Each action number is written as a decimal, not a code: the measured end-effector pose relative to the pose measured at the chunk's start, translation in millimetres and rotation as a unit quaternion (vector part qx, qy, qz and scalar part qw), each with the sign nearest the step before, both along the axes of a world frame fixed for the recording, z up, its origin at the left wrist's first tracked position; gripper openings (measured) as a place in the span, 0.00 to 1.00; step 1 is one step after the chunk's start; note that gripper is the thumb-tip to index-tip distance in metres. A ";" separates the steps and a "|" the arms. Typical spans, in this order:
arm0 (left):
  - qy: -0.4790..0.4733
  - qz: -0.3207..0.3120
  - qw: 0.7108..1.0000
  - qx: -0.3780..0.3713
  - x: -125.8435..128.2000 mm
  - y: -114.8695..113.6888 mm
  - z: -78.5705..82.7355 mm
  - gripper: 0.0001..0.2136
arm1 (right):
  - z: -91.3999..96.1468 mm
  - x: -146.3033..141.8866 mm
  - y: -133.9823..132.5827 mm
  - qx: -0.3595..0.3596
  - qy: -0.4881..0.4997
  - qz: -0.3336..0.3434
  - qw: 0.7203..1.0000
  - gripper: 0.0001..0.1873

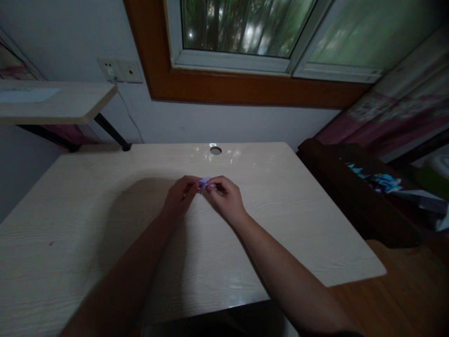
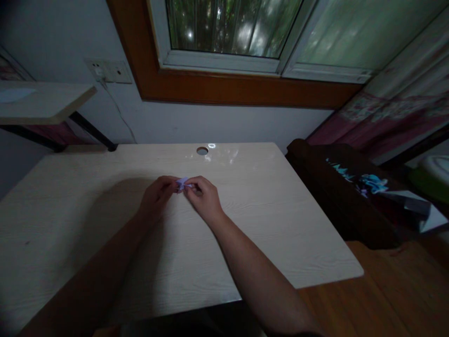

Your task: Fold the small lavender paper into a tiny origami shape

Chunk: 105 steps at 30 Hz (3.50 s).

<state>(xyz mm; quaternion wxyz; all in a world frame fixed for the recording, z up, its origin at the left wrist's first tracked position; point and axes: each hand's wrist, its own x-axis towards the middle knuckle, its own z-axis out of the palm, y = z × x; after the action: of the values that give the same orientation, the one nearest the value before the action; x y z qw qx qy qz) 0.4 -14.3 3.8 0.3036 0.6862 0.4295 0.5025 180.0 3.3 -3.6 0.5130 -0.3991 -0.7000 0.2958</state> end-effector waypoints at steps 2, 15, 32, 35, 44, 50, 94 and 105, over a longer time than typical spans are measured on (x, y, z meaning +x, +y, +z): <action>-0.022 0.001 1.000 0.007 -0.2 1.9 -3.3 0.08 | 3.1 1.0 -0.5 0.025 -0.014 0.004 1.000 0.05; 0.129 0.047 0.967 0.213 -6.6 6.7 0.1 0.05 | 16.3 7.4 -4.0 0.124 -0.052 0.047 0.990 0.09; 0.151 0.064 0.954 0.251 -7.5 4.0 1.9 0.05 | 23.1 6.4 -5.5 0.118 -0.034 0.069 0.990 0.07; 0.150 0.065 0.956 0.244 -7.3 3.5 1.9 0.06 | 22.1 6.0 -5.2 0.115 -0.027 0.070 0.991 0.07; 0.130 0.037 0.975 0.175 -6.0 5.6 1.5 0.05 | 17.4 7.3 -2.3 0.090 -0.026 0.063 0.994 0.06; 0.039 0.010 0.997 0.067 -3.0 7.6 -1.8 0.06 | 15.3 6.5 -2.7 0.070 -0.050 0.020 0.996 0.05; 0.175 0.100 0.973 0.116 4.9 6.1 -1.3 0.04 | 6.3 -0.5 -3.0 0.035 -0.102 -0.003 0.994 0.06; 0.156 0.129 0.972 0.122 3.8 6.9 -5.6 0.05 | 13.7 0.9 -4.2 0.016 -0.067 0.026 0.997 0.12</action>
<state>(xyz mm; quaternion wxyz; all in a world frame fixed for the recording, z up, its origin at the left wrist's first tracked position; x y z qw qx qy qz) 4.3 -7.4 -1.8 0.0794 0.7267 0.4918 0.4730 180.9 -0.9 10.1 0.4634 -0.3918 -0.7475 0.2701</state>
